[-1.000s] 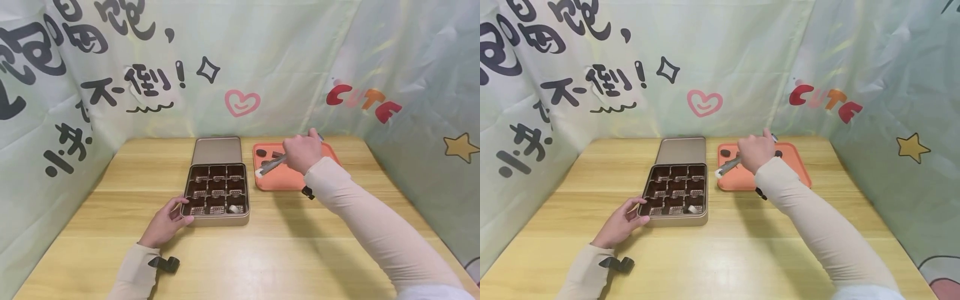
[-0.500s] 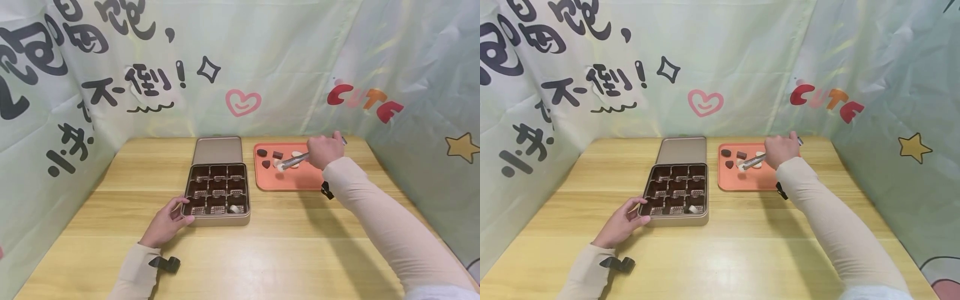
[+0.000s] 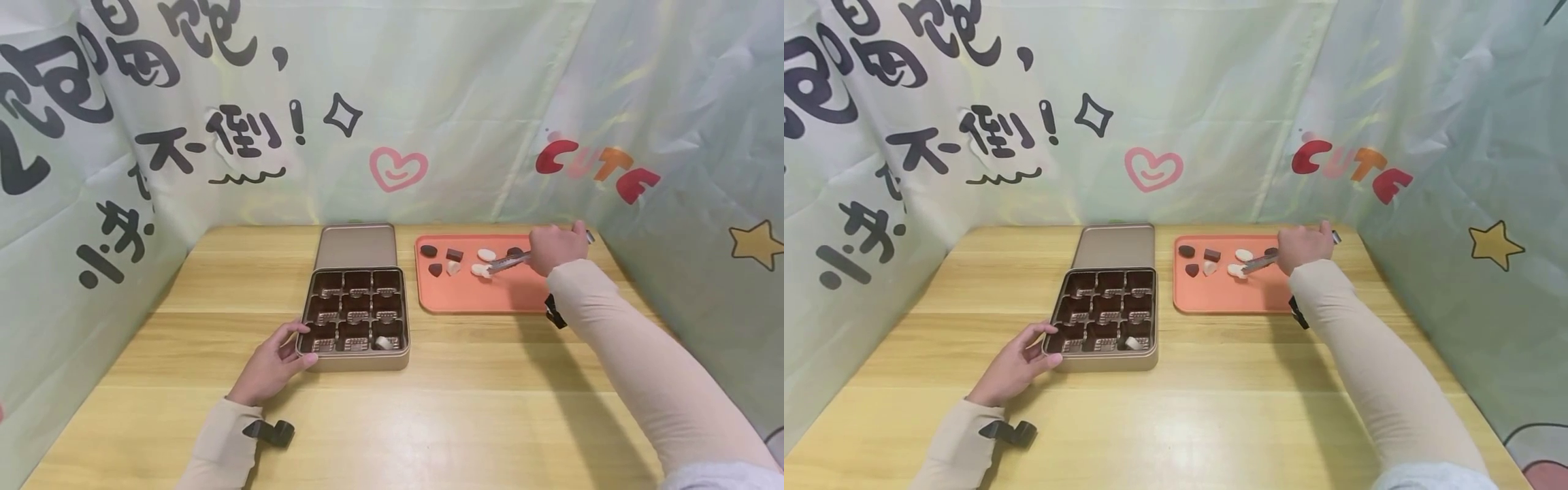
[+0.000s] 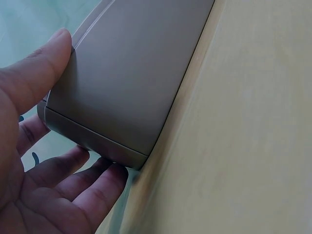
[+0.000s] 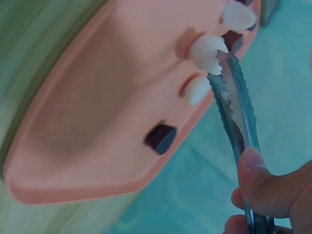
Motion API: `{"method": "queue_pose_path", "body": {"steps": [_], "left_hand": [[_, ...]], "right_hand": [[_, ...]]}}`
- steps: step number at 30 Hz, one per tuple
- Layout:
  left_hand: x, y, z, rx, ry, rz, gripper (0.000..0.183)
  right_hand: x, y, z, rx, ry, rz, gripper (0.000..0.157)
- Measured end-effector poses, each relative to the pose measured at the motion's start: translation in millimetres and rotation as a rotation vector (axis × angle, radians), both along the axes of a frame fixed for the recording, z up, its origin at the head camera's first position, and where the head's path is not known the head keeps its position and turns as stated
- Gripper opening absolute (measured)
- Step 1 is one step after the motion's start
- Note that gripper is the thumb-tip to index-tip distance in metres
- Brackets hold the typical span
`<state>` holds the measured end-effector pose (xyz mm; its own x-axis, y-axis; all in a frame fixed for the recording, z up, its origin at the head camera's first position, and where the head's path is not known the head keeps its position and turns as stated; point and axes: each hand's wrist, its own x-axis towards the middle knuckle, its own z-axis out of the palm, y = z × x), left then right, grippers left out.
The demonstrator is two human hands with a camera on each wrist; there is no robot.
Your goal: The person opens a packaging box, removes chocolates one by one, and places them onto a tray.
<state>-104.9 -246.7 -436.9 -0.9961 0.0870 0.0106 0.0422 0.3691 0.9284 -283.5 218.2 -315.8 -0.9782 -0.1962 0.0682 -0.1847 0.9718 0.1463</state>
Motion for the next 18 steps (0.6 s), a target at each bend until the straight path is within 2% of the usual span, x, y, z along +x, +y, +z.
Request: {"method": "queue_pose_path", "body": {"steps": [8,18], "left_hand": [[-0.1,-0.8,-0.8,0.014,-0.004,-0.008,0.05],[0.1,-1.1,2.3,-0.034,0.015,-0.004,0.05]], "right_hand": [[-9.8,16.4,-10.7,0.039,0.012,-0.016,0.024],[-14.7,24.7,-9.5,0.041,0.002,-0.035,0.031]]}}
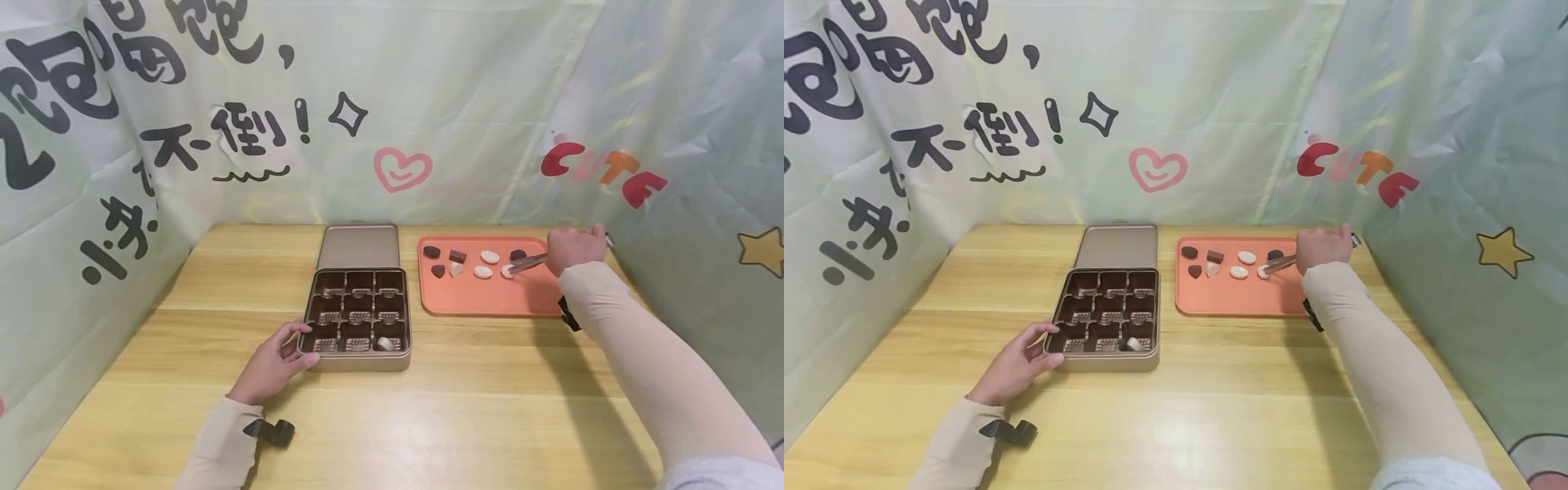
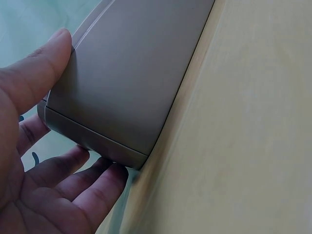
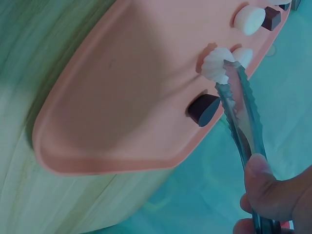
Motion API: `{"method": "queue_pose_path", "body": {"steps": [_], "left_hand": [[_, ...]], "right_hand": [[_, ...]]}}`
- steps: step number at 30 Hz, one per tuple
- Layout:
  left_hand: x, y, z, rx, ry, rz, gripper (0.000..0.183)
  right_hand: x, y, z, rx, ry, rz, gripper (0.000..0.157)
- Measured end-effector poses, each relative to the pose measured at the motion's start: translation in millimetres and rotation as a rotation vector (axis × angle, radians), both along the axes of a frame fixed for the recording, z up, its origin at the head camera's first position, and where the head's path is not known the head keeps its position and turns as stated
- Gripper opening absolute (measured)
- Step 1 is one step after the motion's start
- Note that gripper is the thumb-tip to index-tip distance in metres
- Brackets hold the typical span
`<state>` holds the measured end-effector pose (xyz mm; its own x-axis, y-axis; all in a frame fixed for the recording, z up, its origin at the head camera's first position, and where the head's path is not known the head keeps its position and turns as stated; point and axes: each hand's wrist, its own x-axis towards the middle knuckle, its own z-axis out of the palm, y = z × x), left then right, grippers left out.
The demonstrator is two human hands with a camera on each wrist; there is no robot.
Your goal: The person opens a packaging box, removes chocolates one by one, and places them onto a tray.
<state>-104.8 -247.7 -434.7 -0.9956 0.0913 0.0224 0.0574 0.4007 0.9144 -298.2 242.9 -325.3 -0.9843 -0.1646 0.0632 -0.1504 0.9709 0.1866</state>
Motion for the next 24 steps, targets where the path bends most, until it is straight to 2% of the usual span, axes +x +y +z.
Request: {"method": "queue_pose_path", "body": {"steps": [8,14,19,24], "left_hand": [[-0.6,0.6,0.0,0.017,-0.007,-0.006,0.05],[-1.8,-0.1,-0.8,0.021,-0.01,-0.009,0.05],[-2.0,-0.2,-1.0,0.007,0.0,-0.009,0.05],[-1.8,-0.2,-2.1,0.007,0.003,-0.008,0.049]], "right_hand": [[2.2,2.3,1.0,-0.097,0.058,-0.042,0.026],[5.2,-0.9,2.8,-0.121,0.021,-0.055,0.024],[8.3,-14.8,4.6,-0.123,0.005,-0.04,0.025],[14.1,-37.5,9.2,-0.114,0.014,-0.014,0.017]]}}
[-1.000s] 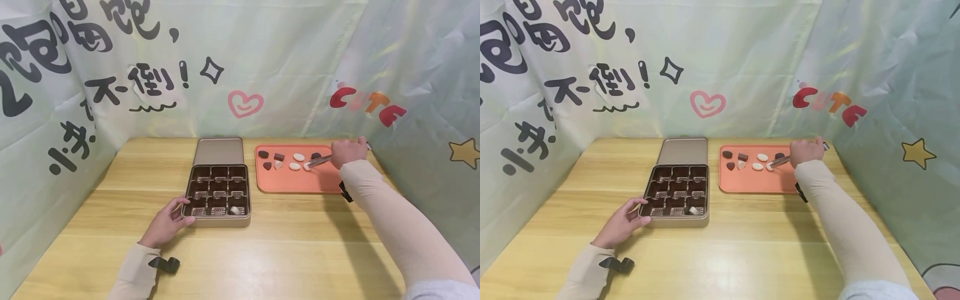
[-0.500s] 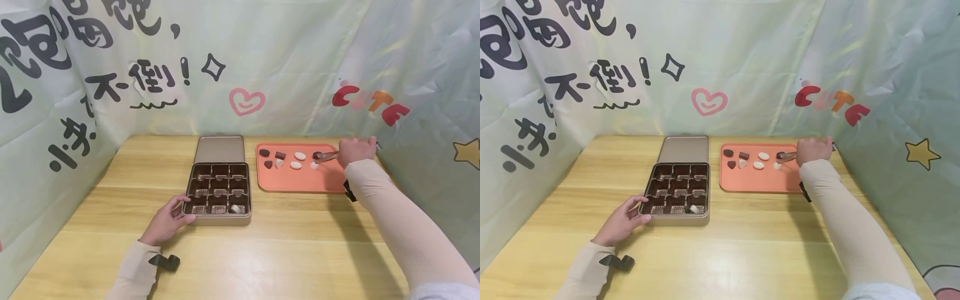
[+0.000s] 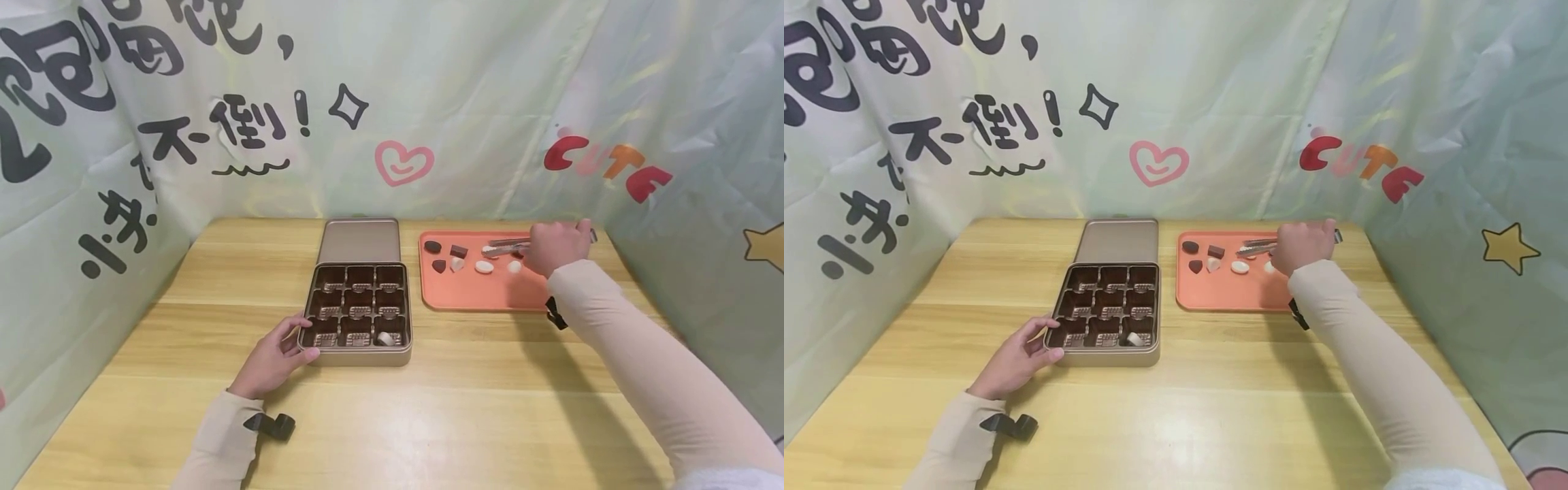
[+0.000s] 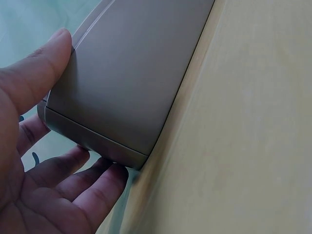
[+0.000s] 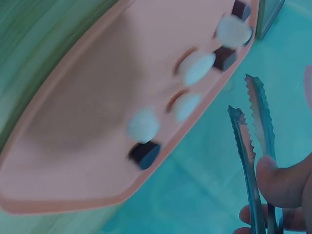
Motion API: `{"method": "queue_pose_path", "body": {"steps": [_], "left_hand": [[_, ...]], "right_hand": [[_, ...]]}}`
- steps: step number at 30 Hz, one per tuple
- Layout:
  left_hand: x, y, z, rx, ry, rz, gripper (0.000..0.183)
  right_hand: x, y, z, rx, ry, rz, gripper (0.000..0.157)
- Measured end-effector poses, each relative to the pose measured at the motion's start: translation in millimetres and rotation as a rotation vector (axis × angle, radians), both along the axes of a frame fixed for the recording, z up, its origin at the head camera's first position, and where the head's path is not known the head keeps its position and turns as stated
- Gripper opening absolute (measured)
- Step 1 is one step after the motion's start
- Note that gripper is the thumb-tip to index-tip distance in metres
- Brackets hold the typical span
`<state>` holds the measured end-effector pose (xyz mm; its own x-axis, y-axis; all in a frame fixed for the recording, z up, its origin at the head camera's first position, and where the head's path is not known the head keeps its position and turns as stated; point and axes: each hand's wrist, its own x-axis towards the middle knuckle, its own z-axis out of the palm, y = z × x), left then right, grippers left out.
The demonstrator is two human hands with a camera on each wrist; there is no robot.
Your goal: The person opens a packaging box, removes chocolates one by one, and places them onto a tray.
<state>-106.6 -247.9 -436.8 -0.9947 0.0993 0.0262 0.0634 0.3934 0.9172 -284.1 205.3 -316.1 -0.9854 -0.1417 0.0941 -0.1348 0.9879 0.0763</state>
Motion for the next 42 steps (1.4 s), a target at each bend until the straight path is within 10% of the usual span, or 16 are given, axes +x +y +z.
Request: {"method": "queue_pose_path", "body": {"steps": [28,42], "left_hand": [[-0.6,0.8,-0.3,0.009,-0.032,0.017,0.051],[-0.6,0.6,-1.1,0.025,-0.019,0.01,0.05]], "right_hand": [[70.5,-95.0,4.1,0.122,0.219,0.322,0.027],[104.9,-132.4,6.2,0.19,0.111,0.446,0.031]]}}
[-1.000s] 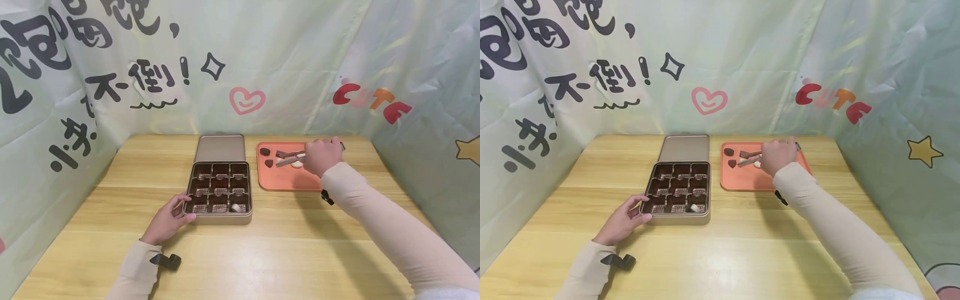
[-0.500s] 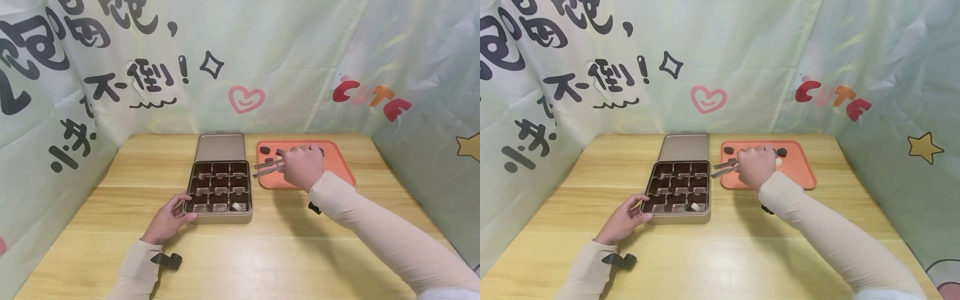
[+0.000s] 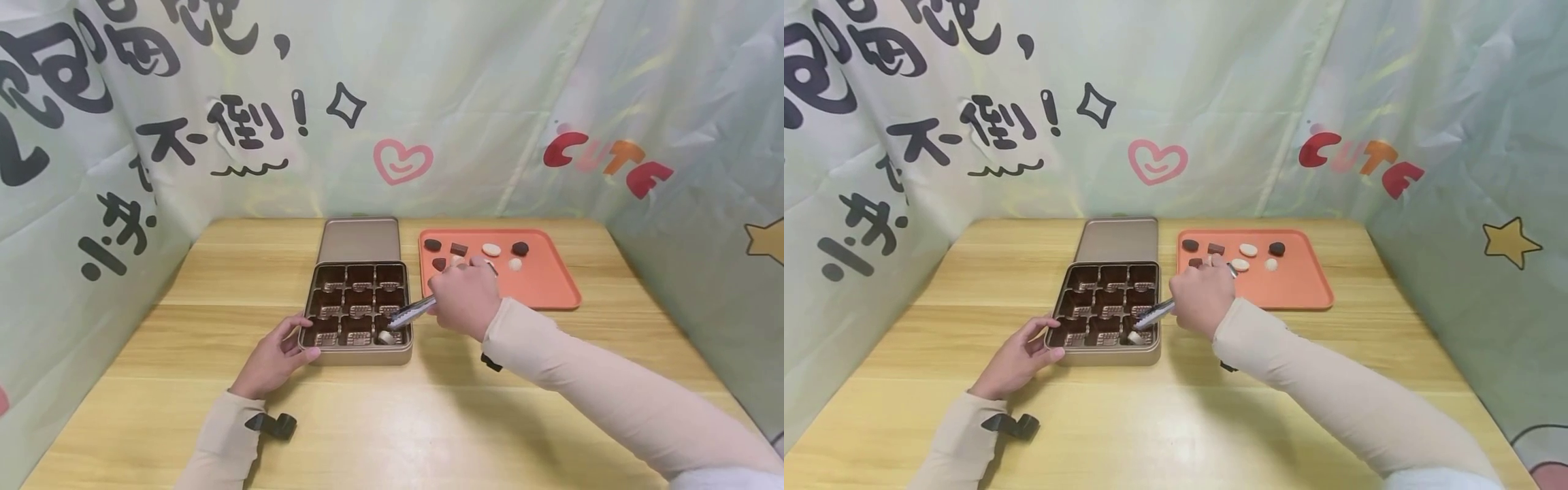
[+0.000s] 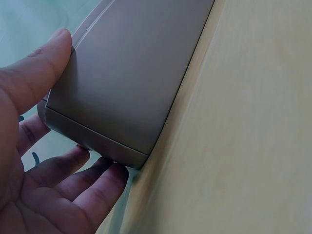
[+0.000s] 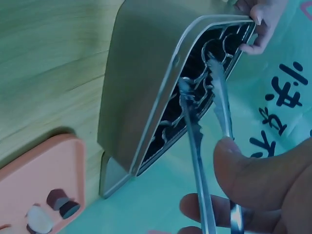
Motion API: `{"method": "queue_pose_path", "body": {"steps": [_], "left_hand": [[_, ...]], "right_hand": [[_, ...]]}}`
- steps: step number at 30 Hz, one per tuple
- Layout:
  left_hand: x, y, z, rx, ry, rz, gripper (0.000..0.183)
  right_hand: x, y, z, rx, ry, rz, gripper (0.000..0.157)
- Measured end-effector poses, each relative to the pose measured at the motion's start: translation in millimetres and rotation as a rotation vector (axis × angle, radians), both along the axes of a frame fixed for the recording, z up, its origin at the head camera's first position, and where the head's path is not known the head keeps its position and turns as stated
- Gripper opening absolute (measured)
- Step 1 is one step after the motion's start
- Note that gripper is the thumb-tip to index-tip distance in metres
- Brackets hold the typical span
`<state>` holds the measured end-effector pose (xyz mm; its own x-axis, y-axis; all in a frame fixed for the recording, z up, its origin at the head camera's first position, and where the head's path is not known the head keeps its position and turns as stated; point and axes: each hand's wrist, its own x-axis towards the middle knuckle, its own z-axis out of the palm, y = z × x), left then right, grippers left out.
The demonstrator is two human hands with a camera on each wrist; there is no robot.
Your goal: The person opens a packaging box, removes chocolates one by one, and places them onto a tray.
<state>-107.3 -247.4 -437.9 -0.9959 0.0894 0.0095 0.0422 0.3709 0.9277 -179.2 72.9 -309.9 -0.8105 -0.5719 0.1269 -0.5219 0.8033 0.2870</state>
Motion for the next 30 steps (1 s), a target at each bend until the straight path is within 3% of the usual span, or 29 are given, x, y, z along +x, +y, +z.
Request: {"method": "queue_pose_path", "body": {"steps": [5,9,15,21,30], "left_hand": [[0.2,-1.5,2.0,-0.008,0.001,-0.003,0.051],[0.7,-1.5,2.2,0.005,-0.007,0.002,0.051],[0.6,1.1,1.4,0.04,-0.022,-0.006,0.049],[0.4,2.1,0.7,0.04,-0.025,-0.013,0.049],[0.8,0.9,2.0,-0.021,-0.001,-0.003,0.052]], "right_hand": [[3.8,-20.0,-3.1,0.121,-0.017,-0.012,0.027],[7.5,-36.1,-11.7,0.163,0.058,0.034,0.019],[10.7,-46.1,-22.6,0.144,0.229,0.111,0.036],[9.6,-42.1,-18.3,0.15,0.216,0.084,0.036],[4.0,-28.9,-9.0,0.037,0.242,0.092,0.032]]}}
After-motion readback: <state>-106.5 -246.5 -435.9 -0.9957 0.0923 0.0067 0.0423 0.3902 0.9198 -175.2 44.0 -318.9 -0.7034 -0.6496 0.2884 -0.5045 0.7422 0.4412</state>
